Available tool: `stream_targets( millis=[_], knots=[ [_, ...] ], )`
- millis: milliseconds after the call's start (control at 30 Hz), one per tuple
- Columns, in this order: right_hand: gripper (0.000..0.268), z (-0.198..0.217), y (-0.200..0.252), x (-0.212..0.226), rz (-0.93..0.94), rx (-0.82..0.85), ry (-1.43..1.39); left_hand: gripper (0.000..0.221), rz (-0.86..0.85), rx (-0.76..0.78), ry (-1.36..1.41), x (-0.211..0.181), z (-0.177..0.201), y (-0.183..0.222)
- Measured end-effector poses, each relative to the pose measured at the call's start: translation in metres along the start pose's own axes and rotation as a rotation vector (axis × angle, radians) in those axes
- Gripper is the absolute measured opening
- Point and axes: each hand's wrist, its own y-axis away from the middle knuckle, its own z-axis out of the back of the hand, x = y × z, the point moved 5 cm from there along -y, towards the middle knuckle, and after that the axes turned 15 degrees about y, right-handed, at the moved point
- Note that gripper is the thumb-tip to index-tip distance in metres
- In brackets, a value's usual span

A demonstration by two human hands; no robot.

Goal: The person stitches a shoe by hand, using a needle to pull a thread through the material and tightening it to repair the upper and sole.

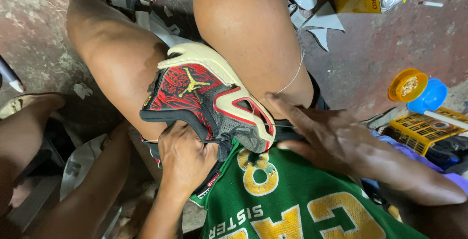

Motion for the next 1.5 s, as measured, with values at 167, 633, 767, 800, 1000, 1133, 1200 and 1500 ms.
stream_targets(
  millis=[167,633,767,800,1000,1133,1200,1500],
  knots=[
    [0.066,0.006,-0.004,-0.002,0.064,-0.148,0.025,0.014,0.005,-0.049,0.041,-0.002,0.000,0.001],
    [0.013,0.015,-0.021,-0.001,0.280,-0.253,-0.616,0.021,0.088,-0.086,0.334,-0.010,-0.001,0.004],
    [0.010,0.017,-0.025,0.007,0.397,-0.263,-0.995,0.029,-0.030,0.012,0.207,-0.023,0.004,-0.005],
    [0.011,0.014,-0.025,0.011,0.396,-0.254,-1.063,0.028,-0.003,0.034,0.184,-0.022,0.004,-0.005],
    [0.014,-0.004,-0.036,0.028,0.380,-0.235,-1.043,0.015,0.059,0.152,0.076,-0.015,-0.002,-0.006],
    [0.020,-0.017,-0.045,0.033,0.216,-0.220,-0.755,0.011,0.036,0.162,0.085,-0.013,-0.001,-0.010],
    [0.019,-0.015,-0.048,0.035,0.264,-0.302,-0.720,0.010,-0.017,0.168,0.100,-0.013,0.001,-0.013],
    [0.022,-0.021,-0.062,0.031,0.148,-0.319,-0.707,0.027,-0.014,-0.027,0.248,-0.006,0.011,-0.002]
  ],
)
